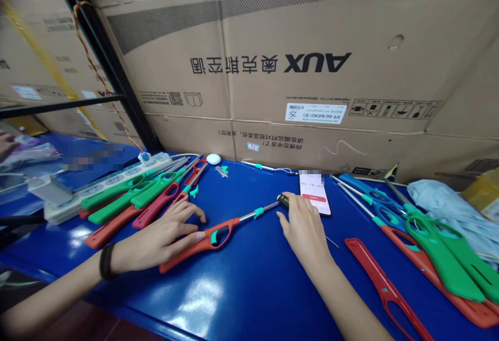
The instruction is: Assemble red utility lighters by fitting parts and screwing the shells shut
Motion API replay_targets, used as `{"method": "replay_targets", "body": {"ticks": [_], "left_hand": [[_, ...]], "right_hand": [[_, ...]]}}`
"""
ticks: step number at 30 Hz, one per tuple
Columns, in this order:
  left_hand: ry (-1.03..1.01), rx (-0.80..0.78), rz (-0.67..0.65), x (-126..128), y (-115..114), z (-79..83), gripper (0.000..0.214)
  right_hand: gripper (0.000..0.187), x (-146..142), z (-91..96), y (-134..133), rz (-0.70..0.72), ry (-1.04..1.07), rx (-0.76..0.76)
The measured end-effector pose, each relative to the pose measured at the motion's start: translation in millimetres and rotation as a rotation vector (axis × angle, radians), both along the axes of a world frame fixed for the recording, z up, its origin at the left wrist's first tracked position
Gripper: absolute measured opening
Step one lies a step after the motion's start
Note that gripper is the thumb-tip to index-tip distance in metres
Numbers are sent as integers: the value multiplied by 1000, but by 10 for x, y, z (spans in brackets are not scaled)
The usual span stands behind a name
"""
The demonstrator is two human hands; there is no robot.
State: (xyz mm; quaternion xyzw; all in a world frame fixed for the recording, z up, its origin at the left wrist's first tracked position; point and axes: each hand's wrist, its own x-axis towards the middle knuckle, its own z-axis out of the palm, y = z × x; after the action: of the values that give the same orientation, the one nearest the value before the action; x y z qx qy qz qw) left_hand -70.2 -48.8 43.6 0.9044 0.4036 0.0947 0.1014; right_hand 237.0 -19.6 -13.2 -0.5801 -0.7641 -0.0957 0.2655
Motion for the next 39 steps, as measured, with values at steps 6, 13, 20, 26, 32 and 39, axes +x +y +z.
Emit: {"method": "replay_targets", "body": {"ticks": [6, 13, 20, 26, 32, 39], "left_hand": [[10, 193, 100, 47, 86, -80, 30], [96, 473, 565, -624, 282, -58, 27], [168, 414, 343, -833, 429, -95, 14], [104, 354, 292, -754, 529, -121, 28], [70, 352, 285, -735, 615, -18, 31], [-282, 31, 376, -501, 261, 169, 31]], "right_hand": [[30, 79, -50, 63, -20, -64, 36], [30, 44, -20, 27, -162, -110, 13], [36, -22, 91, -21, -19, 130, 186], [38, -171, 166, -133, 168, 189, 149], [38, -191, 172, -159, 205, 222, 127], [36, -226, 245, -196, 261, 313, 116]]}}
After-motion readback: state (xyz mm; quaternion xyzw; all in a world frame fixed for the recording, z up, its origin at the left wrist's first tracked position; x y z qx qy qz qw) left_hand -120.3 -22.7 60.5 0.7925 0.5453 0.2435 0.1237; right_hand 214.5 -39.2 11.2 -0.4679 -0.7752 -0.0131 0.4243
